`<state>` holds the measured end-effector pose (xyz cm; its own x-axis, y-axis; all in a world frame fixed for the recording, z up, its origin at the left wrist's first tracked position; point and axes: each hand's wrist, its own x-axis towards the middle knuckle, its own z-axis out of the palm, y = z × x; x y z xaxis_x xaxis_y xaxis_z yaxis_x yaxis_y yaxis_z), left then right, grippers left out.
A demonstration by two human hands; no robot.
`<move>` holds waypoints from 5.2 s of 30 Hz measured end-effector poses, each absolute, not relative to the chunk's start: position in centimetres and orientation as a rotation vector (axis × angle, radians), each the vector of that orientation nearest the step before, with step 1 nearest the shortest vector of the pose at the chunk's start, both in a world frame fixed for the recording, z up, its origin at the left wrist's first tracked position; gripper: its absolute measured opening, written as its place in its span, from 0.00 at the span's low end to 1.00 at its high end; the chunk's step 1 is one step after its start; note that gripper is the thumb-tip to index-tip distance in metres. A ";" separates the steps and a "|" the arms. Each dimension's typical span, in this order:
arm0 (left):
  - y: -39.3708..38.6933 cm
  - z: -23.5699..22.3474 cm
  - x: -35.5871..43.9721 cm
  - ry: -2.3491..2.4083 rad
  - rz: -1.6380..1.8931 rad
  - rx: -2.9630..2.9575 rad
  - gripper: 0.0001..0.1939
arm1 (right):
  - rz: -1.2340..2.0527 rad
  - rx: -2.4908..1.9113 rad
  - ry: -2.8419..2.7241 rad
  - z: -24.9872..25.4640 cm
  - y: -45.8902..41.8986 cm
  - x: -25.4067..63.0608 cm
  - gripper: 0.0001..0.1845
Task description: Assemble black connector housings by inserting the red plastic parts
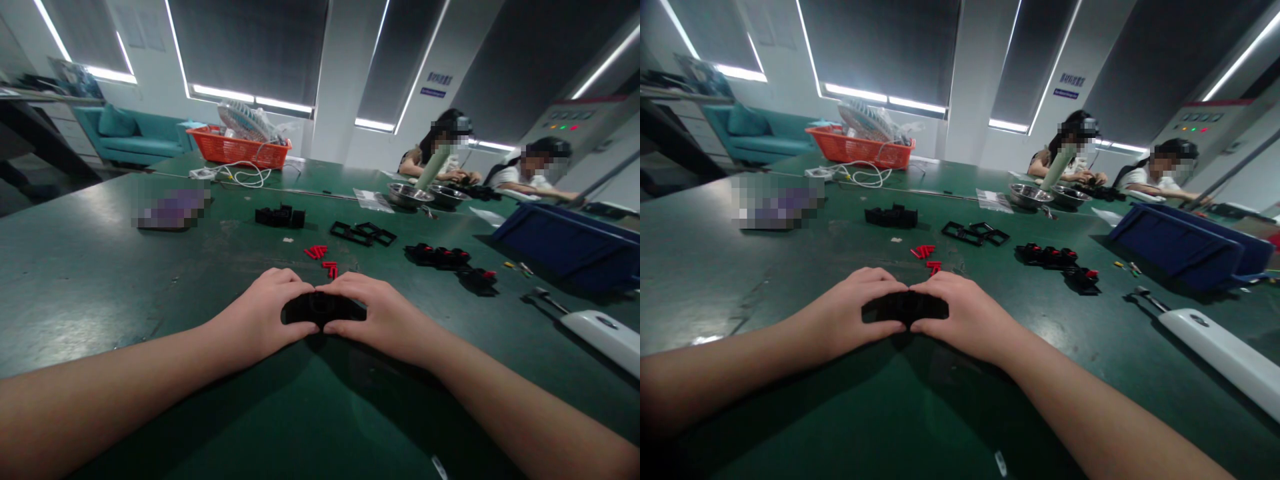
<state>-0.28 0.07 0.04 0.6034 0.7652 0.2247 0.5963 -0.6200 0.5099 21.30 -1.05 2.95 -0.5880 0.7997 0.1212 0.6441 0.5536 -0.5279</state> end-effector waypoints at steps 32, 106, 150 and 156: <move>0.0 0.4 -0.1 1.128 0.588 2.428 0.12 | 0.620 -1.179 -2.449 3.0 -1.1 21.2 0.18; -0.1 0.1 -0.2 1.152 0.582 2.394 0.15 | 0.631 -1.184 -2.493 3.1 -1.0 21.3 0.20; -0.1 0.2 -0.3 1.142 0.596 2.437 0.14 | 0.632 -1.180 -2.466 3.1 -1.1 21.3 0.19; -0.1 0.1 -0.4 1.140 0.603 2.442 0.14 | 0.634 -1.187 -2.459 3.2 -1.2 21.2 0.19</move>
<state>-0.38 -0.15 0.09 0.5796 0.7848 0.2194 0.6229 -0.6003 0.5016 21.23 -1.17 3.20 -0.5949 0.7968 0.1054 0.6464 0.5523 -0.5264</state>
